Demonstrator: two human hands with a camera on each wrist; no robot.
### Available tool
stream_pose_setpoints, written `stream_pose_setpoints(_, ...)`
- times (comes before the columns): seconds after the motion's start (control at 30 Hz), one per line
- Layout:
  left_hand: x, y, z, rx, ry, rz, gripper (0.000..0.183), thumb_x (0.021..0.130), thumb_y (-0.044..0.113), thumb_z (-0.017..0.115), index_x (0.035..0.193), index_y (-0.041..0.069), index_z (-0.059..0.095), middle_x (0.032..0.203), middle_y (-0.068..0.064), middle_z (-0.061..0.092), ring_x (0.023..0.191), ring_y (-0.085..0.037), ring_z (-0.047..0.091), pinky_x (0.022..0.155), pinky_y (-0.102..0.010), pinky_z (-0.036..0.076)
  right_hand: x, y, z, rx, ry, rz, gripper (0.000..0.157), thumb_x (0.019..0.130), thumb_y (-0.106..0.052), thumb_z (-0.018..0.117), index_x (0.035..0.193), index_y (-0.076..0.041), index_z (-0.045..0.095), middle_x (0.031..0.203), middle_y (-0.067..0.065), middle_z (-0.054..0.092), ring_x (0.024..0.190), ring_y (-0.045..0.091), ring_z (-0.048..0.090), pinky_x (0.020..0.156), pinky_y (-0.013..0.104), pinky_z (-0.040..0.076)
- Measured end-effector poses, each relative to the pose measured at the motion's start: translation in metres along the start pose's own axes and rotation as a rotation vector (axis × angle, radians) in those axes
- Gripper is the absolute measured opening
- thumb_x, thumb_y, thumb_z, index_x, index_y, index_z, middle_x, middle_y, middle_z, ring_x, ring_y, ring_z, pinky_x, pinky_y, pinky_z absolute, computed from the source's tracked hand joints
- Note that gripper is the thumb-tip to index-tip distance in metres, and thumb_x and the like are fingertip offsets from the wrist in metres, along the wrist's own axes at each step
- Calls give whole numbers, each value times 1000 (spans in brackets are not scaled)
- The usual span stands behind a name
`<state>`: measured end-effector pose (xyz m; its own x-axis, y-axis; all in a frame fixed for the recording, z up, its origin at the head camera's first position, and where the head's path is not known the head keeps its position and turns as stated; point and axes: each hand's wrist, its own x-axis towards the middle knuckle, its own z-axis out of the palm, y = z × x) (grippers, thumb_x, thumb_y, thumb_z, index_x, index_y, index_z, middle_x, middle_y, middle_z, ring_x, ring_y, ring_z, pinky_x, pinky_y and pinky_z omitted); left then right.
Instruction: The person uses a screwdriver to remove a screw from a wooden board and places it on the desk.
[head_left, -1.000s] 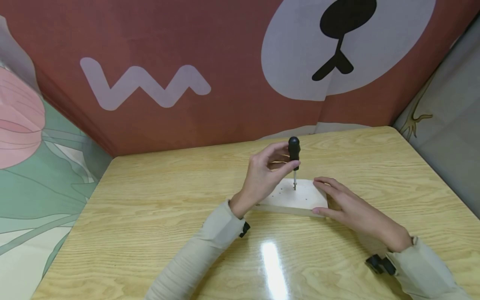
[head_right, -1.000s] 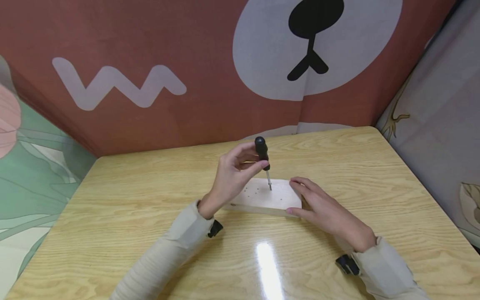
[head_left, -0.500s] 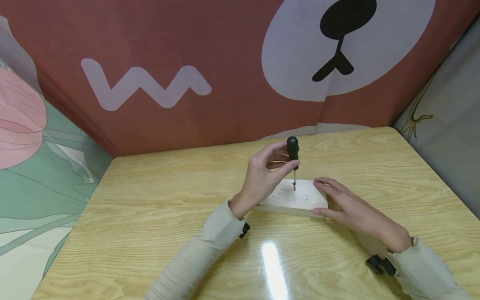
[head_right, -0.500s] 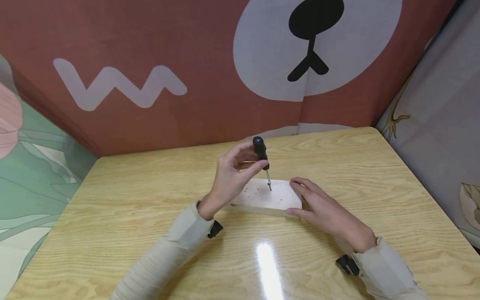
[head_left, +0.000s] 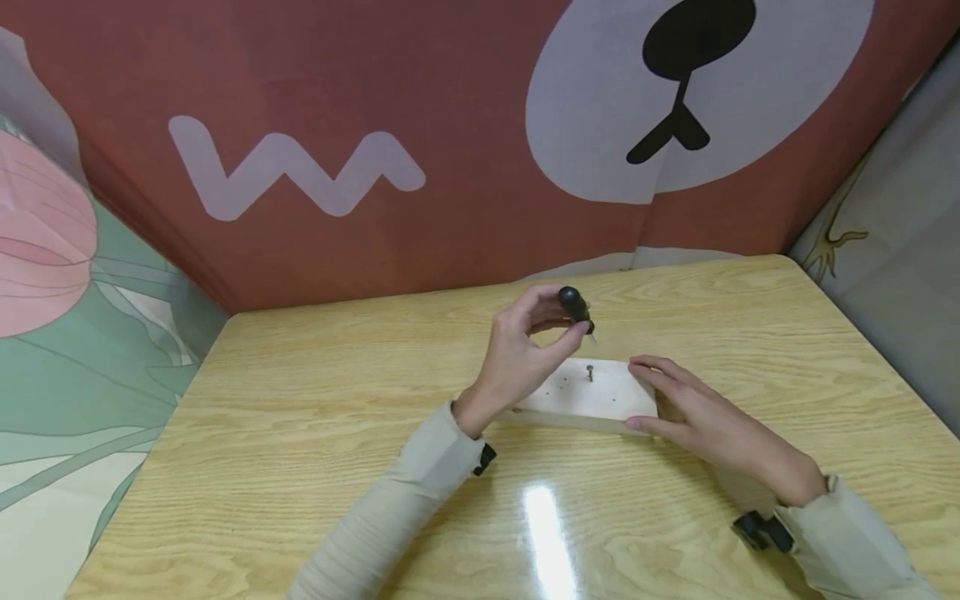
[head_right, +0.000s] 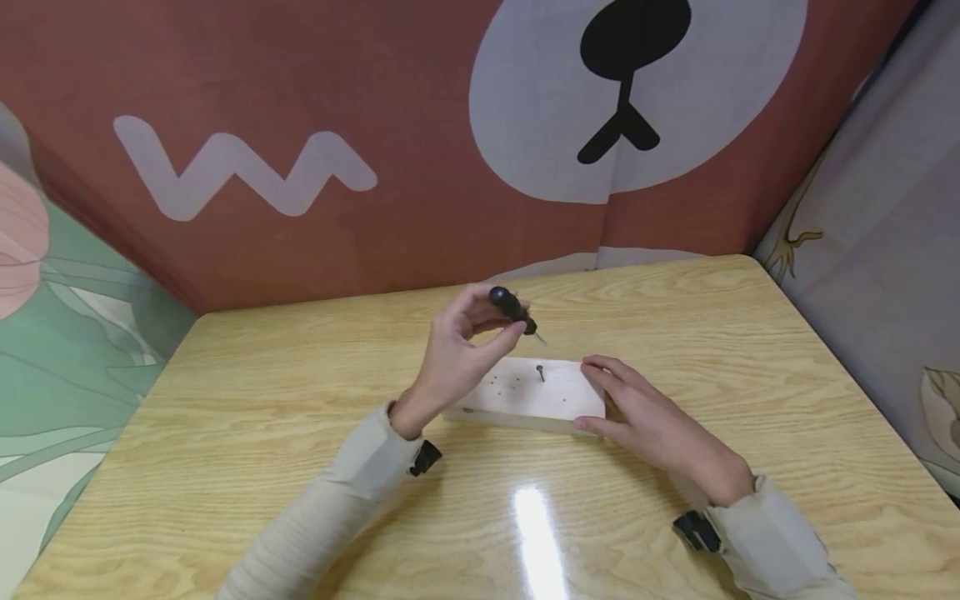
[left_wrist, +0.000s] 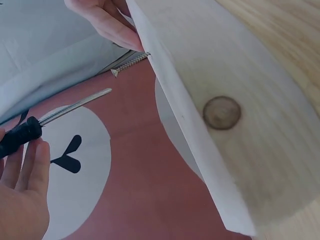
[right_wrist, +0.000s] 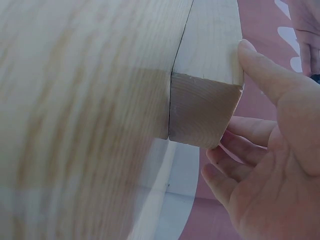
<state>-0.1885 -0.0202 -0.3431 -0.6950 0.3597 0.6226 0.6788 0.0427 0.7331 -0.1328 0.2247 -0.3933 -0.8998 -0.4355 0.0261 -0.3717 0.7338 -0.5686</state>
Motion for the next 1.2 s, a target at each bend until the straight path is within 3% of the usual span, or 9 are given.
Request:
stream_pose_setpoints(0.4, -1, -1, -14, -47, 35, -24, 29, 87, -6, 70, 114, -6, 58, 106, -26, 71, 96, -34, 72, 84, -30, 61, 1, 1, 0, -12, 15, -18, 76, 93, -44, 66, 146, 4, 42, 152, 20, 38, 139, 43, 38, 106, 63, 40)
stream_pose_setpoints(0.63, -4, -2, -23, -61, 59, -68, 35, 87, -7, 69, 120, -5, 56, 112, -27, 69, 101, -36, 71, 86, -30, 61, 1, 2, -1, -13, 8, -12, 77, 93, -46, 66, 146, 4, 41, 153, 20, 37, 139, 43, 38, 105, 63, 41)
stream_pose_setpoints(0.93, -10, -9, -34, -75, 79, -76, 30, 86, -10, 69, 113, -7, 55, 112, -28, 69, 101, -38, 70, 88, -32, 60, 1, 0, -4, -9, -7, 9, 76, 94, -48, 63, 148, 1, 41, 155, 20, 35, 141, 45, 35, 106, 66, 39)
stream_pose_setpoints(1.2, -17, -12, -44, -83, 91, -100, 29, 85, -12, 69, 111, -8, 56, 113, -29, 66, 101, -39, 69, 88, -32, 60, 7, -3, -5, -13, 45, -37, 65, 96, -41, 63, 144, 0, 48, 148, 21, 46, 134, 42, 47, 103, 63, 44)
